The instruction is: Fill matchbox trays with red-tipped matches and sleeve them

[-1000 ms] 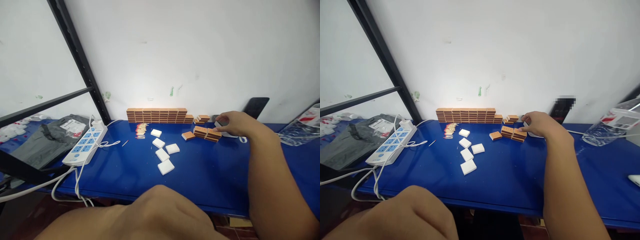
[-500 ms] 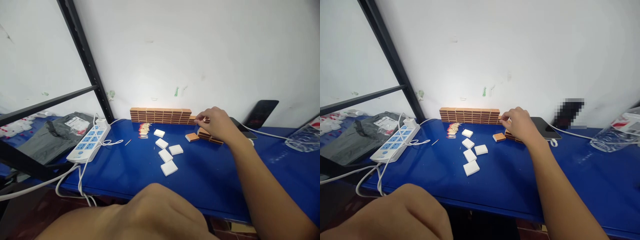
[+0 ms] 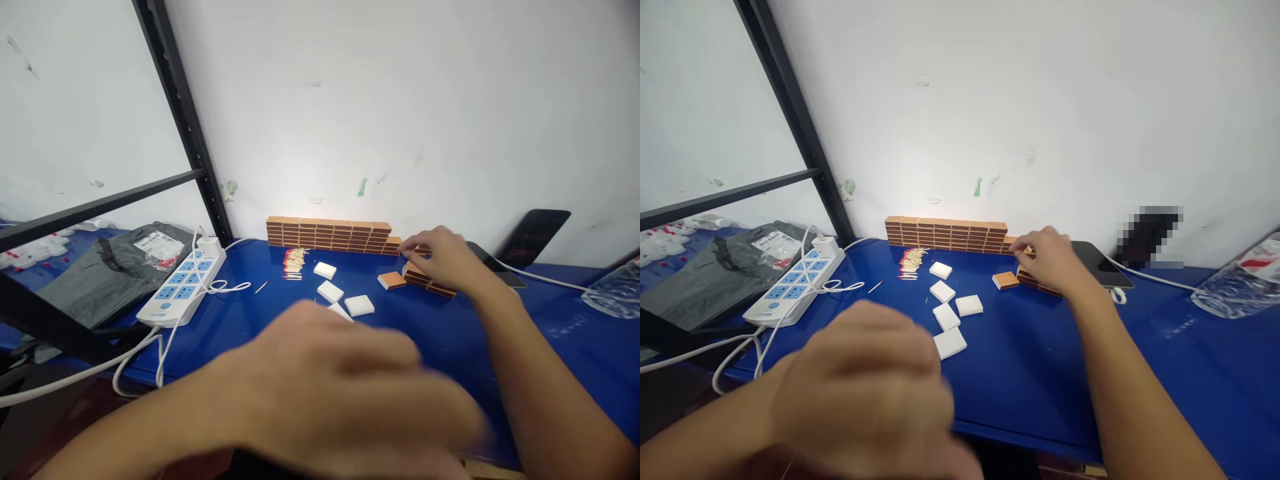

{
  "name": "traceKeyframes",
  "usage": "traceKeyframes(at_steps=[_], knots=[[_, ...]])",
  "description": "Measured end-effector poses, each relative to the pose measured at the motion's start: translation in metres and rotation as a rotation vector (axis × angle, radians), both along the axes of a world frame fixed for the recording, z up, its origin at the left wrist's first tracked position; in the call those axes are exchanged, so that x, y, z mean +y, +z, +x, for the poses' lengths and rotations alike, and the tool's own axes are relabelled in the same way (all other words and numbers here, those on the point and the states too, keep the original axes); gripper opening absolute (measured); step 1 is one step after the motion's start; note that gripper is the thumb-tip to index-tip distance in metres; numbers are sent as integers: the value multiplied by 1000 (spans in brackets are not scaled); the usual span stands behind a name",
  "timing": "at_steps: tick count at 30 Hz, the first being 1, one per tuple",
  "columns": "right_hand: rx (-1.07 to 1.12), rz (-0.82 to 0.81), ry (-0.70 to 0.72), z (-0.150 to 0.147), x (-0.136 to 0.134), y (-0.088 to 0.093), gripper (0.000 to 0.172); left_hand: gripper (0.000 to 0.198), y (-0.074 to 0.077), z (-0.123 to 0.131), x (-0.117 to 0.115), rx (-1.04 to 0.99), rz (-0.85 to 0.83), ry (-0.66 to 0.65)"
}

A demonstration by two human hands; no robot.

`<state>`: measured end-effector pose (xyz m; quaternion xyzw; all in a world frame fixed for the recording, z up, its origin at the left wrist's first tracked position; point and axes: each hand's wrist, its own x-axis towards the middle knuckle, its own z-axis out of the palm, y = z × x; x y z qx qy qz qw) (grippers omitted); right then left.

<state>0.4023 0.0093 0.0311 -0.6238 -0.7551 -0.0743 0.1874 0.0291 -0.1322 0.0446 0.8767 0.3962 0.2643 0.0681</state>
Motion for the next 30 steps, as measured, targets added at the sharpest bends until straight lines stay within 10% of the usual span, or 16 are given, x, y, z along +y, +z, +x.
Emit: traceKeyframes(at_steps=[3,8,15,21,30], knots=[[-5,-53,123,-20,1,-9,34,31,22,1,90,9,6,3],[-43,-248,289,-44,-8,-16,48,28,-1,-29,132,14,60,60],[-51,-445,364,-68,-34,-11,55,29,-13,-31,155,87,70,76],[-10,-535,362,-74,-38,-11,27,29,-2,-37,155,253,78,93],[272,-238,528,-136,-39,-15,26,39,10,-50,145,188,-277,-56]])
